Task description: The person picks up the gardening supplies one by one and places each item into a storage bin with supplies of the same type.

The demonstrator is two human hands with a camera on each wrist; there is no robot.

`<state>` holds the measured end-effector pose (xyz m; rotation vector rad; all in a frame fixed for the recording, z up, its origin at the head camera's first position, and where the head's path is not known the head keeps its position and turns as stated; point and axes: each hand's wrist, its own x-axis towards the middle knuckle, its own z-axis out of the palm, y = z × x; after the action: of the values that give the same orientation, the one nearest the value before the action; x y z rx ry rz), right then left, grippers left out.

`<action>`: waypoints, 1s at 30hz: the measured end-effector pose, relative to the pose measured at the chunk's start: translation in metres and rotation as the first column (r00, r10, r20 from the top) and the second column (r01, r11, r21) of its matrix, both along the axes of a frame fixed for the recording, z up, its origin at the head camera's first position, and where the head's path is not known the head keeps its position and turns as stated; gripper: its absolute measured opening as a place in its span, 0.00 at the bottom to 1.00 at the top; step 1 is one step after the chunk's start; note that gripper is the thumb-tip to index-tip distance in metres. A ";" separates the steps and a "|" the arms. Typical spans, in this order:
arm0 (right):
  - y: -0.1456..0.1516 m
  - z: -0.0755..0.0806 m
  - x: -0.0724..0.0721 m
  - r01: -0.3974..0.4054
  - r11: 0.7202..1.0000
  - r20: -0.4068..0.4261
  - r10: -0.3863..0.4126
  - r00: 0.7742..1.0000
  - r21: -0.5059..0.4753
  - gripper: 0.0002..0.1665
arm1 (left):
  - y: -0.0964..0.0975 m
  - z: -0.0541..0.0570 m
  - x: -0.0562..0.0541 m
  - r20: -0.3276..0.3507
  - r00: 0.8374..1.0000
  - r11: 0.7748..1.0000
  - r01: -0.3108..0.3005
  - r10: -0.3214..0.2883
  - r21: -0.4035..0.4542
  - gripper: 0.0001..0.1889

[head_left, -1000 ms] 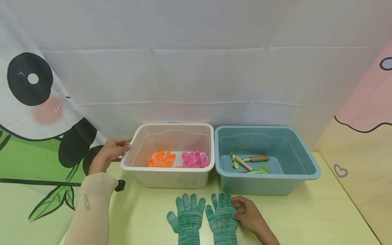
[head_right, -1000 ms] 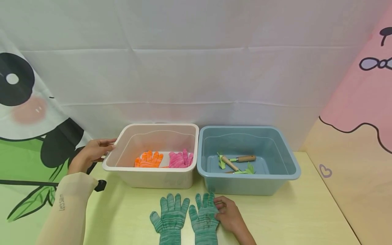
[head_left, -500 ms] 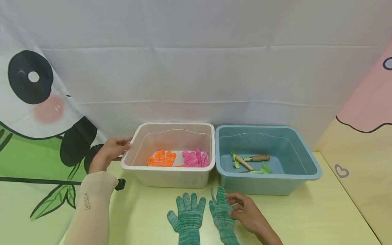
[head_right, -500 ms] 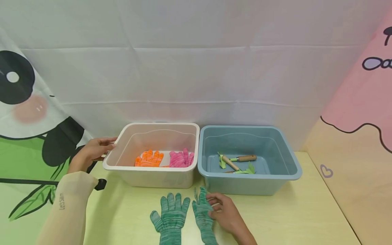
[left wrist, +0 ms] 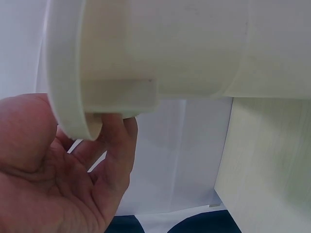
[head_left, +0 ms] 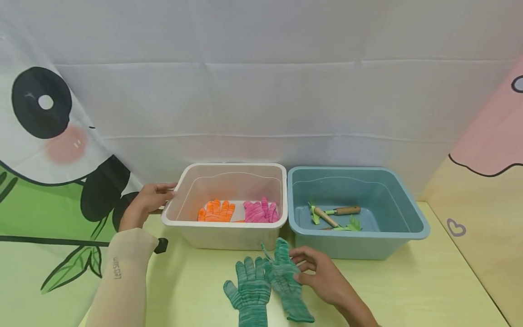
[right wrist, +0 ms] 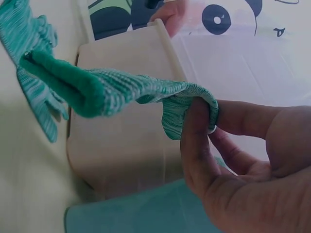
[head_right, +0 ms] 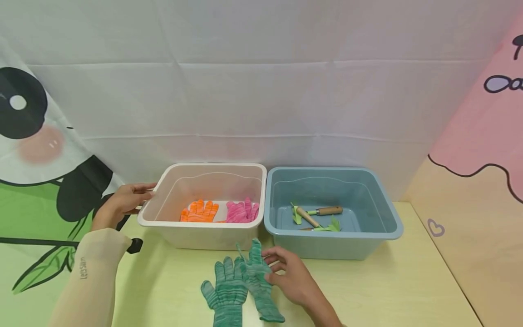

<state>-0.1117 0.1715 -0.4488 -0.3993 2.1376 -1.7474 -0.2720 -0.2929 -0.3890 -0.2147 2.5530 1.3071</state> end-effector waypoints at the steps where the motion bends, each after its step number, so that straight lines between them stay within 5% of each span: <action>1: -0.002 0.002 0.000 -0.002 1.000 -0.005 0.002 1.000 -0.003 0.26 | 0.000 0.000 0.000 0.000 1.000 1.000 0.000 0.000 0.000 0.32; 30: -0.016 0.049 -0.014 0.000 0.999 -0.133 0.004 0.991 0.033 0.22 | -0.002 -0.005 -0.002 -0.015 1.000 1.000 0.008 -0.009 -0.007 0.31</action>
<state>-0.1256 0.1555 -0.3994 -0.5223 2.2533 -1.7258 -0.2739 -0.2950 -0.3937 -0.1961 2.5681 1.3019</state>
